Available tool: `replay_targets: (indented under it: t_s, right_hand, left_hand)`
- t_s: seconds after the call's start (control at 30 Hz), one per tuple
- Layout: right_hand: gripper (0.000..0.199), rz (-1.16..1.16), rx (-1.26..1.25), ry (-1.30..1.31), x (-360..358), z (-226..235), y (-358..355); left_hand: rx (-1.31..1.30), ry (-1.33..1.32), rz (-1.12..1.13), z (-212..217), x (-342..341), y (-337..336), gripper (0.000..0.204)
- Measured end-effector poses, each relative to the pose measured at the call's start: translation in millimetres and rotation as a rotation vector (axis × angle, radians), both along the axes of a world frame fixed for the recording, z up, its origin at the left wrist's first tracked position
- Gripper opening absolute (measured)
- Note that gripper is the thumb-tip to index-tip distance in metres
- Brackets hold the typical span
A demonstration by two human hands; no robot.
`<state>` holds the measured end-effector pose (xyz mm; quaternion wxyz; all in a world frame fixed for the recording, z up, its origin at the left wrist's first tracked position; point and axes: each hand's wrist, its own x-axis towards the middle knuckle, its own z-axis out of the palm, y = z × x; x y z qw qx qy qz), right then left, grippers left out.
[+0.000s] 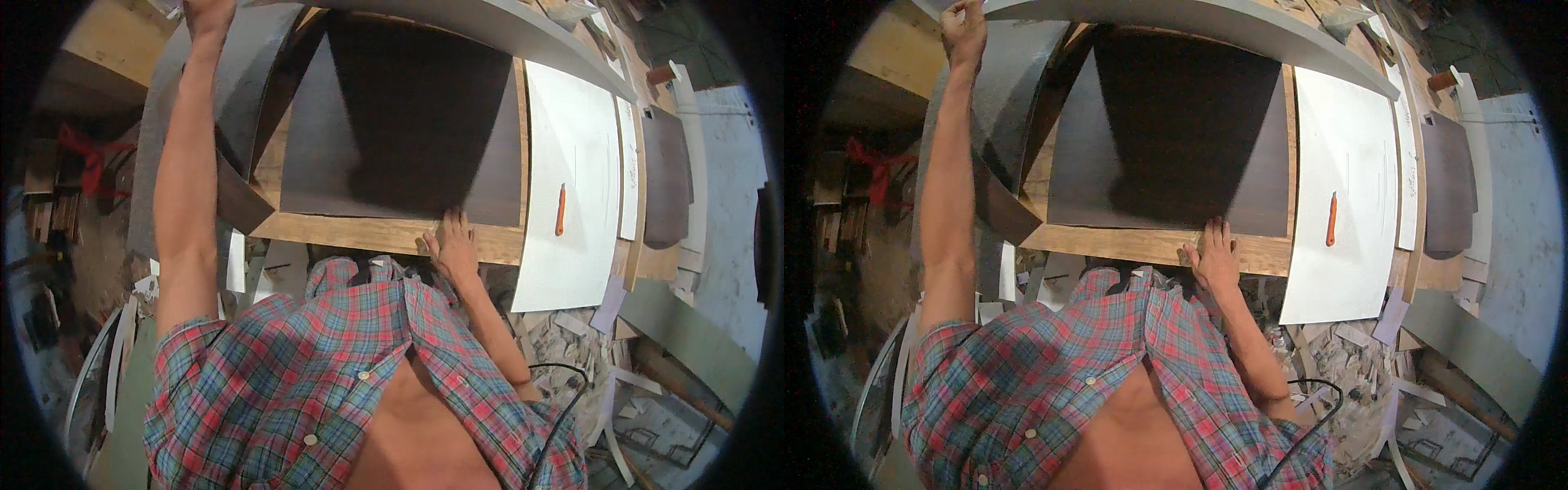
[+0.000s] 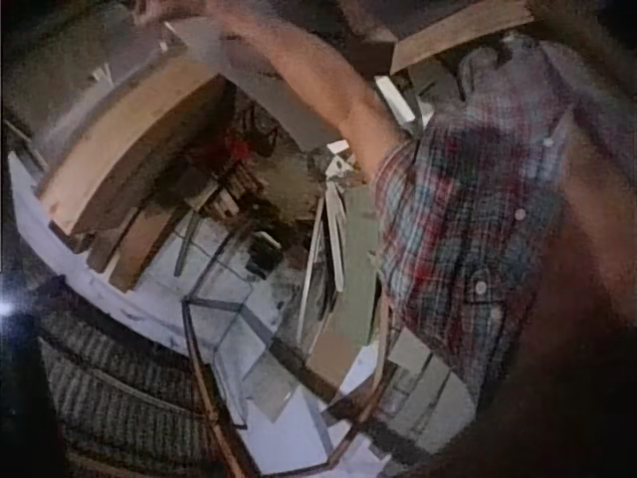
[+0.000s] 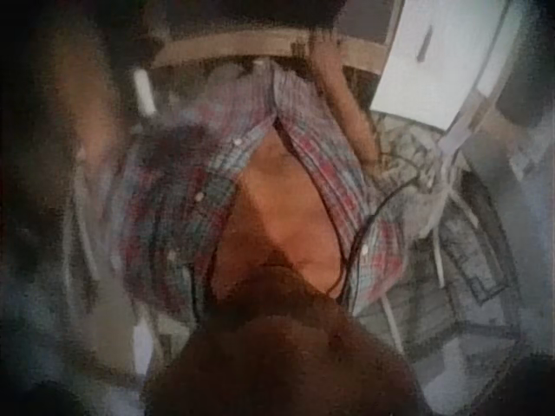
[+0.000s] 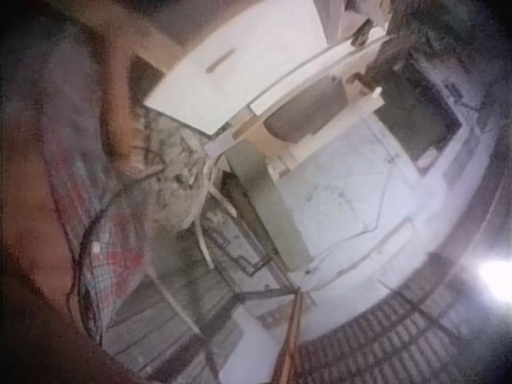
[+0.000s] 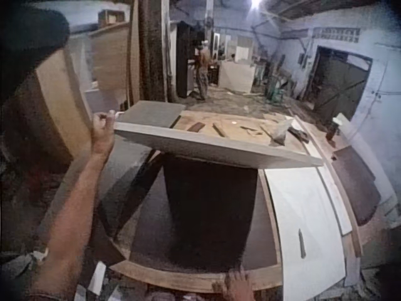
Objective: The person aligns a white rectangular board on a workbench and uses a utility knife to trim its edges. After flipping the board to reveal a dark surface, the person uses a putty knife to scoop a yellow viscous substance from a container and spreads it evenly across the board's surface.
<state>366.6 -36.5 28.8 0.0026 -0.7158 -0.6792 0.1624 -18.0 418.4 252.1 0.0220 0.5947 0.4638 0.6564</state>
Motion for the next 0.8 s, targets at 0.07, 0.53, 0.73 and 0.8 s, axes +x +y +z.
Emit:
replay_targets:
  t_s: [0.07, 0.53, 0.73, 0.8]
  right_hand:
    - [0.079, -0.026, -0.010, -0.008, -18.2, 2.8, 1.9]
    - [0.044, -0.530, 0.165, 0.978, -37.5, 11.5, 22.8]
    - [0.058, -0.617, 0.418, 1.964, 31.7, 127.4, 84.2]
    - [0.063, -0.554, 0.468, 2.242, 32.3, 145.5, 109.7]
  left_hand:
    - [0.004, 0.056, 0.069, 4.6, 7.0, -10.2, 0.045]
    - [-0.144, -0.071, -0.035, -3.3, 32.2, -51.5, 0.052]
    - [-0.082, -0.167, -0.042, -24.3, 29.9, -100.3, 0.055]
    - [-0.116, -0.237, -0.047, -38.6, 30.4, -118.5, 0.048]
